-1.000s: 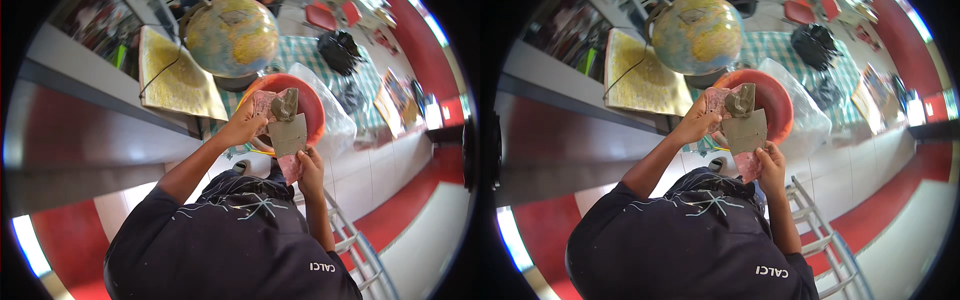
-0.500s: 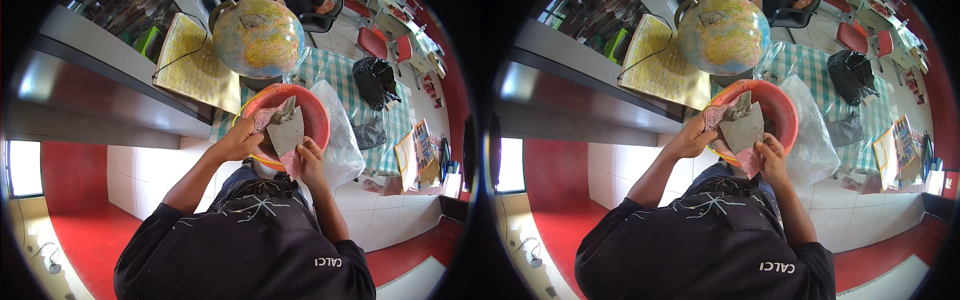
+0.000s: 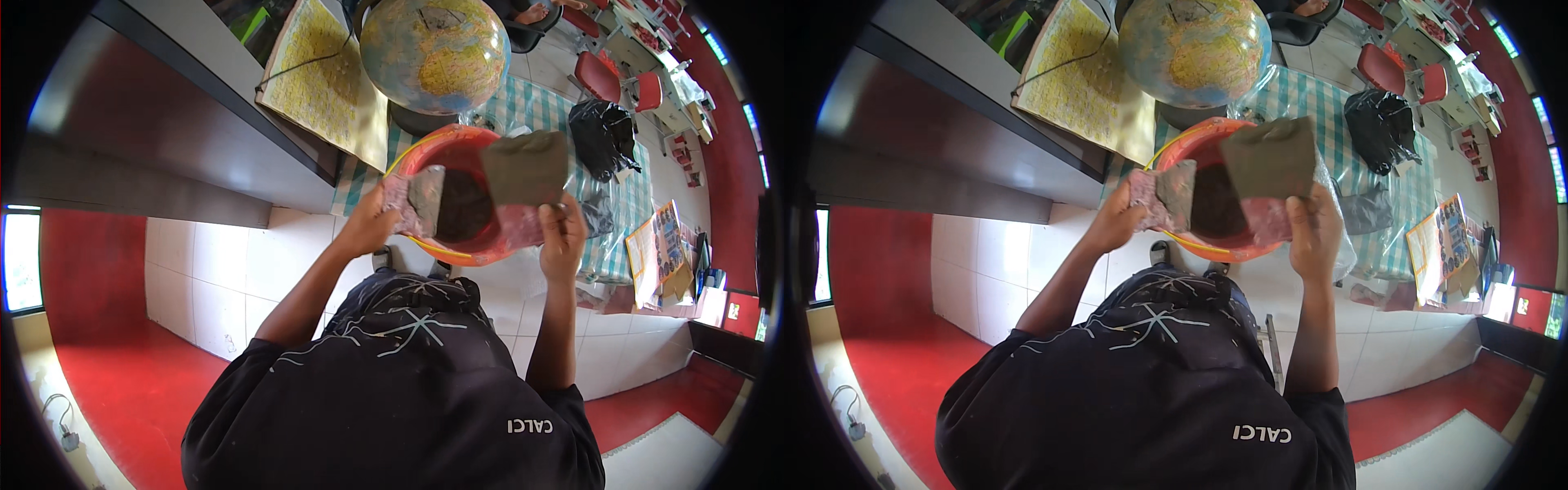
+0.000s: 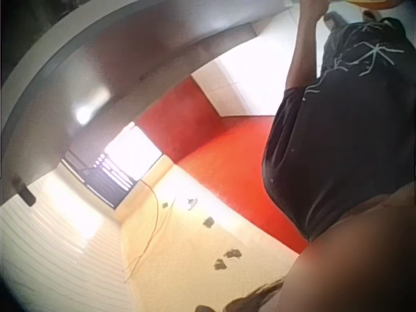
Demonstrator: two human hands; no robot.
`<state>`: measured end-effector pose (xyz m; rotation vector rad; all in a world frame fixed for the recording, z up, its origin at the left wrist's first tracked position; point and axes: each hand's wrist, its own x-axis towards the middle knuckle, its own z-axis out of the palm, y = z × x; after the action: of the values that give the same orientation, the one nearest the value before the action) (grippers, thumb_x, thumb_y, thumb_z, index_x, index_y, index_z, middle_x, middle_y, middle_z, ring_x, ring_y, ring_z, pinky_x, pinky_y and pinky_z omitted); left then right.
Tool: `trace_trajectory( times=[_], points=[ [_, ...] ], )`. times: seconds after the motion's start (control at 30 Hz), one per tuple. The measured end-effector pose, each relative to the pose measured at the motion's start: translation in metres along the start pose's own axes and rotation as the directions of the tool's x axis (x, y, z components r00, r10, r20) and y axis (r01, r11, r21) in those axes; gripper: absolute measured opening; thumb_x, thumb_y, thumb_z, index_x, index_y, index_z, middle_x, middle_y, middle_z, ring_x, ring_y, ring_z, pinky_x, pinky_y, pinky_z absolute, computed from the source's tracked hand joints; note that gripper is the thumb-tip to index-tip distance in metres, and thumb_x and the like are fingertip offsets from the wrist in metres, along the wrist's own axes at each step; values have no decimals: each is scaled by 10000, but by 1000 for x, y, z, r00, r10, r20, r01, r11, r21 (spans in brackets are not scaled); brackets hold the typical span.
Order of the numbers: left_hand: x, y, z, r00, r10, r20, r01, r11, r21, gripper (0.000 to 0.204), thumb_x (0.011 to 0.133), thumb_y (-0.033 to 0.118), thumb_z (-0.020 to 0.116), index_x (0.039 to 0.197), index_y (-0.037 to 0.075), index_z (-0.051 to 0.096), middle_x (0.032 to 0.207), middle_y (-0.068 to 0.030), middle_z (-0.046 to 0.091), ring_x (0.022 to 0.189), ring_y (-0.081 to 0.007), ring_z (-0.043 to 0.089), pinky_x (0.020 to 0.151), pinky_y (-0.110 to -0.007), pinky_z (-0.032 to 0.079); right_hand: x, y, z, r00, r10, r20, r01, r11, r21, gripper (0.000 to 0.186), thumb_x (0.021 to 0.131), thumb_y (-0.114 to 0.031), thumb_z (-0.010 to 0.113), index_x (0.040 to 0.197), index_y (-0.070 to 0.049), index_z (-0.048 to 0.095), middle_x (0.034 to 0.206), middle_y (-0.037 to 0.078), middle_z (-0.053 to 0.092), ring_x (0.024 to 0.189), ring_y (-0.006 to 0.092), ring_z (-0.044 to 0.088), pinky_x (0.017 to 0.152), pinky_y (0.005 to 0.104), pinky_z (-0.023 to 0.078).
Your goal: The person applies plaster to a wall with a putty knife, smoothing it over damaged areas.
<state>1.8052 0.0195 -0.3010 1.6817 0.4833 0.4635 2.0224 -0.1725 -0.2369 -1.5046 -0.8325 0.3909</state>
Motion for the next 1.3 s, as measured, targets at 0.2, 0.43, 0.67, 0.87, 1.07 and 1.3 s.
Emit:
trace_trajectory(
  times=[0.2,0.43,0.67,0.87,1.07,1.3],
  points=[
    [5,-21,-39,974,-188,-127,152,957,-248,430,727,-55,415,1152,-8,467,1005,-59,553,947,-131,535,877,-266,415,-15,34,28,931,-300,-206,202,896,-395,178,878,-54,559,1030,38,577,857,79,595,734,151,563,675,259,443],
    [20,-17,-20,937,-338,-91,248,825,-508,350,786,-25,416,1133,-8,459,993,-110,570,803,-196,629,619,-325,582,7,129,65,846,-219,485,525,499,-689,229,720,7,598,943,-38,628,762,91,570,705,285,584,614,391,476],
    [38,-14,-10,858,-514,11,375,610,-698,400,798,64,427,1197,51,441,1043,-108,582,871,-240,643,642,-356,582,25,76,51,963,-165,214,266,725,-636,168,785,-7,564,951,-17,590,801,110,589,724,264,614,637,347,486],
    [53,0,14,816,-573,71,420,505,-754,355,826,61,442,1181,69,436,1035,-113,586,874,-239,642,689,-363,585,-5,58,22,996,82,18,-71,935,-347,245,824,12,541,1066,27,512,833,188,613,695,267,639,610,318,489],
    [73,6,40,800,-569,189,490,440,-753,330,831,7,459,1155,69,445,1021,-106,589,886,-215,633,724,-348,585,-7,57,39,882,-372,288,456,526,-718,370,793,10,529,1154,-52,583,1096,135,628,918,263,635,696,340,462],
    [93,-2,40,848,-517,112,409,506,-759,414,831,-19,443,1227,94,405,1102,-96,555,942,-223,618,726,-378,585,-26,71,-9,929,-237,285,367,478,-798,381,783,-6,534,1149,-79,608,1098,115,633,955,240,625,741,352,451]
  ],
)
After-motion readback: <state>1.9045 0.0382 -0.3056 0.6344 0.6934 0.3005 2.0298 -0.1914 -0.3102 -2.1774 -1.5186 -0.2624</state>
